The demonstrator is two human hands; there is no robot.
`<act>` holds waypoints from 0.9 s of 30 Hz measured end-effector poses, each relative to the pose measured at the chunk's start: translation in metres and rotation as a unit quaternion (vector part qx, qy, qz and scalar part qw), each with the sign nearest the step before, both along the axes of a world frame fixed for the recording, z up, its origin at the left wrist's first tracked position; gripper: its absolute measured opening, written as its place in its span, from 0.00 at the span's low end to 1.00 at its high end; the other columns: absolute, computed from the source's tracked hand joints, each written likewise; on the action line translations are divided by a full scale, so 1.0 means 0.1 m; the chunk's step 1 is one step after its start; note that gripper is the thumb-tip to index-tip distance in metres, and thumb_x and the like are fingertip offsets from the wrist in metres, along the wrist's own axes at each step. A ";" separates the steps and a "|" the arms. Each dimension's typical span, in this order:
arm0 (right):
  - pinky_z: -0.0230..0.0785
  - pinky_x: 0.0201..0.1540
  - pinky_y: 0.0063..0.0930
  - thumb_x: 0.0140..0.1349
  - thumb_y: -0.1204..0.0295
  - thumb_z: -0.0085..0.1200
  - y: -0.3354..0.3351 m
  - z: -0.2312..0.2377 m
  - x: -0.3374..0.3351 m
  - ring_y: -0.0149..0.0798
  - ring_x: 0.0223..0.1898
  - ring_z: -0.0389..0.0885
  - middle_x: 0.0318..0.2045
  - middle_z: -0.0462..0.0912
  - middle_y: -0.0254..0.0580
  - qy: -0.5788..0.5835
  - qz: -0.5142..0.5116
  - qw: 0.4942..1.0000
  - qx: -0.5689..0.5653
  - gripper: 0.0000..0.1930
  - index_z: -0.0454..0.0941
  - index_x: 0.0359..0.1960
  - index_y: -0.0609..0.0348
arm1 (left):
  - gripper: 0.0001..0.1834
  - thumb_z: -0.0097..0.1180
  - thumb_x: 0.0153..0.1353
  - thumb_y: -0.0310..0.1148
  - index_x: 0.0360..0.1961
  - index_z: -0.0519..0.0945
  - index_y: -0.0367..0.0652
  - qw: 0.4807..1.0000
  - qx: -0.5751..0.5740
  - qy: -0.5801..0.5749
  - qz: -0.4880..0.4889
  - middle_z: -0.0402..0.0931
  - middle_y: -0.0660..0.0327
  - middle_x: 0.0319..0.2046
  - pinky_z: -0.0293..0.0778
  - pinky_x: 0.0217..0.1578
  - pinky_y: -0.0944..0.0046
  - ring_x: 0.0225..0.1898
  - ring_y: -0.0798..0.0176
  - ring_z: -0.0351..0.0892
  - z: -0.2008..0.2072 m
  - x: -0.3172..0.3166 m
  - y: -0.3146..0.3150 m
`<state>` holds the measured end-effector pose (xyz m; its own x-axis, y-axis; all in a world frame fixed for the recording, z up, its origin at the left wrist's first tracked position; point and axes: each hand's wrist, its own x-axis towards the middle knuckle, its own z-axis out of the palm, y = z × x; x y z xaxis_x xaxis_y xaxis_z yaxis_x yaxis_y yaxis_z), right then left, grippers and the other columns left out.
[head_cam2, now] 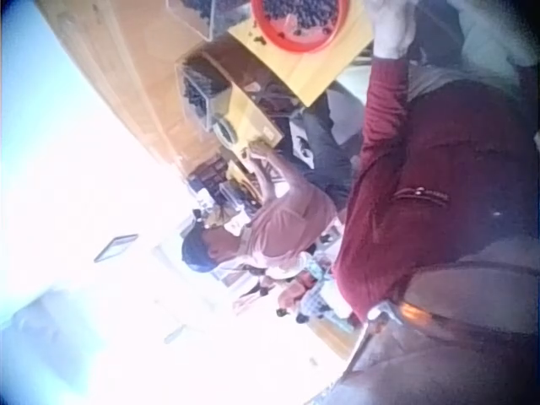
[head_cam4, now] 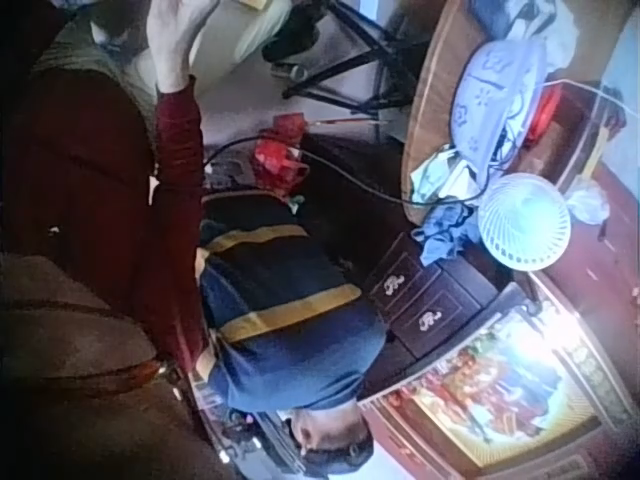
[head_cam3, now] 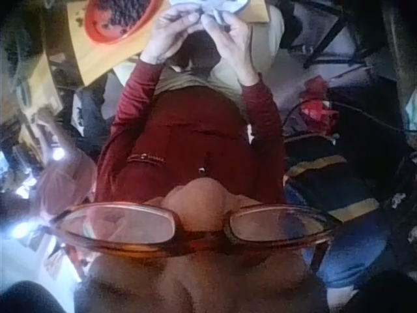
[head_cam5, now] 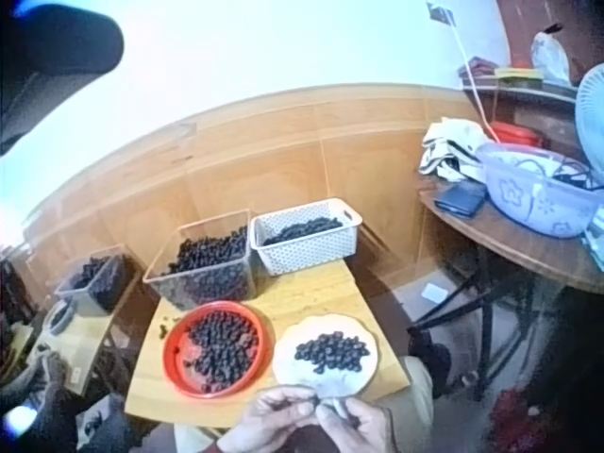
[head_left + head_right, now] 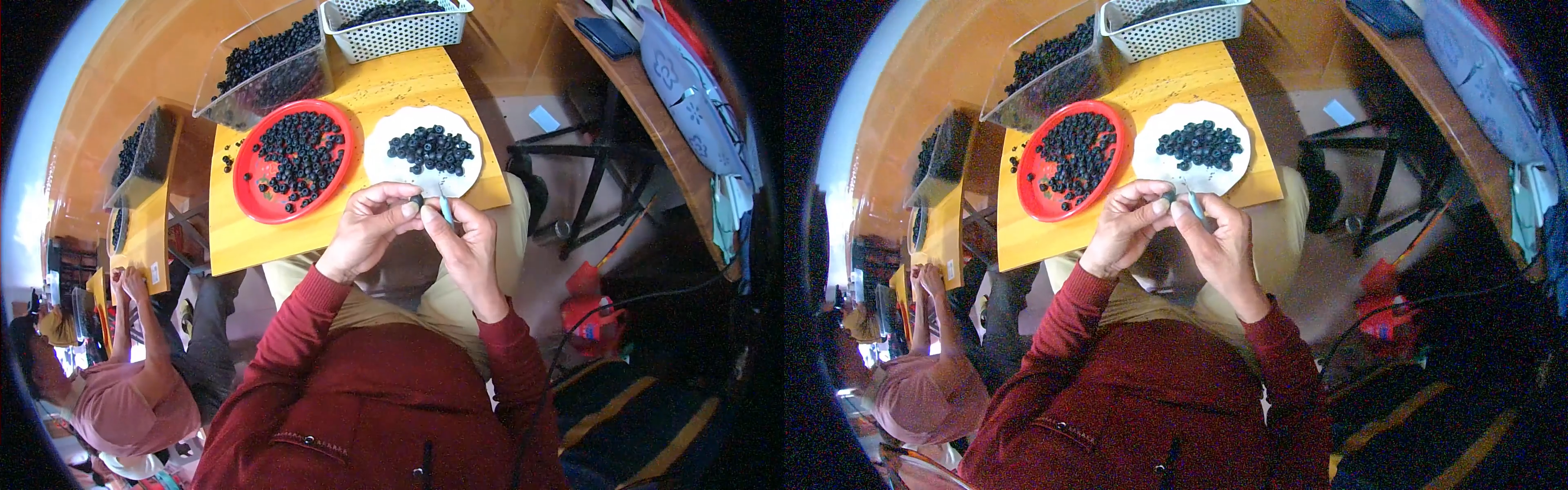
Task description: Peeling small dark fruits, such as grapes, and placing them into a bowl while sitting at a table.
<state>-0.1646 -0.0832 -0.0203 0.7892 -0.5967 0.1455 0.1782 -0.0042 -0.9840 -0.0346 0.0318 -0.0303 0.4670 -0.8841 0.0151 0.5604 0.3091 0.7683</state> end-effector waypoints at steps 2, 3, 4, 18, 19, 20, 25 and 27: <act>0.71 0.35 0.20 0.67 0.72 0.56 0.03 0.01 0.01 0.21 0.32 0.77 0.29 0.84 0.34 0.009 0.001 1.000 -0.006 0.09 0.81 0.39 0.67 | 0.13 0.56 0.66 0.21 0.51 0.79 0.36 1.000 -0.008 -0.004 0.002 0.82 0.54 0.45 0.81 0.50 0.60 0.46 0.62 0.83 -0.03 0.01 0.03; 0.71 0.35 0.19 0.67 0.72 0.56 0.04 0.02 0.01 0.21 0.32 0.77 0.29 0.84 0.34 0.014 0.004 1.000 0.002 0.09 0.81 0.39 0.68 | 0.14 0.56 0.65 0.21 0.51 0.79 0.36 1.000 -0.014 -0.009 0.003 0.82 0.54 0.45 0.81 0.50 0.60 0.46 0.62 0.83 -0.05 0.01 0.04; 0.71 0.35 0.19 0.67 0.72 0.56 0.06 0.03 0.01 0.21 0.32 0.77 0.29 0.84 0.34 0.019 0.007 1.000 0.010 0.09 0.81 0.39 0.68 | 0.14 0.56 0.65 0.21 0.51 0.79 0.36 1.000 -0.017 -0.006 0.005 0.82 0.54 0.45 0.81 0.50 0.60 0.46 0.62 0.83 -0.06 0.02 0.06; 0.66 0.28 0.15 0.67 0.71 0.57 0.19 0.20 0.12 0.19 0.26 0.74 0.27 0.83 0.32 0.018 0.062 0.993 0.100 0.08 0.82 0.40 0.65 | 0.08 0.60 0.62 0.19 0.38 0.73 0.38 0.996 -0.033 -0.077 0.013 0.80 0.58 0.39 0.79 0.42 0.65 0.38 0.67 0.81 -0.04 0.12 0.27; 0.62 0.24 0.14 0.67 0.70 0.57 0.18 0.21 0.12 0.17 0.23 0.72 0.26 0.82 0.30 0.028 0.068 0.990 0.120 0.08 0.82 0.39 0.63 | 0.08 0.60 0.62 0.19 0.38 0.73 0.38 0.996 -0.034 -0.076 0.014 0.80 0.58 0.39 0.79 0.42 0.65 0.38 0.67 0.81 -0.03 0.13 0.27; 0.62 0.24 0.14 0.67 0.70 0.57 0.18 0.21 0.13 0.17 0.23 0.72 0.26 0.82 0.30 0.030 0.068 0.990 0.119 0.08 0.82 0.39 0.63 | 0.07 0.60 0.62 0.19 0.37 0.74 0.38 0.997 -0.036 -0.070 0.011 0.80 0.58 0.39 0.79 0.42 0.65 0.38 0.67 0.81 -0.03 0.13 0.28; 0.55 0.21 0.13 0.66 0.71 0.58 0.18 0.26 0.15 0.15 0.20 0.66 0.23 0.79 0.27 0.046 0.071 0.987 0.137 0.07 0.82 0.39 0.63 | 0.07 0.60 0.61 0.19 0.36 0.74 0.39 0.997 -0.038 -0.070 -0.005 0.80 0.57 0.38 0.79 0.41 0.65 0.38 0.66 0.81 -0.08 0.17 0.29; 0.57 0.23 0.14 0.65 0.71 0.59 0.13 0.20 0.13 0.17 0.21 0.67 0.24 0.79 0.27 0.067 0.053 0.989 0.117 0.09 0.82 0.41 0.64 | 0.07 0.61 0.61 0.20 0.36 0.74 0.39 0.998 -0.034 -0.054 -0.013 0.80 0.57 0.38 0.79 0.41 0.65 0.38 0.66 0.81 -0.10 0.18 0.29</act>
<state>-0.1518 -0.0700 -0.0006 0.8522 -0.5142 -0.0971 0.0330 0.2380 -0.9707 -0.0164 0.0610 -0.0400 0.4364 -0.8912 0.1238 0.4841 0.3485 0.8026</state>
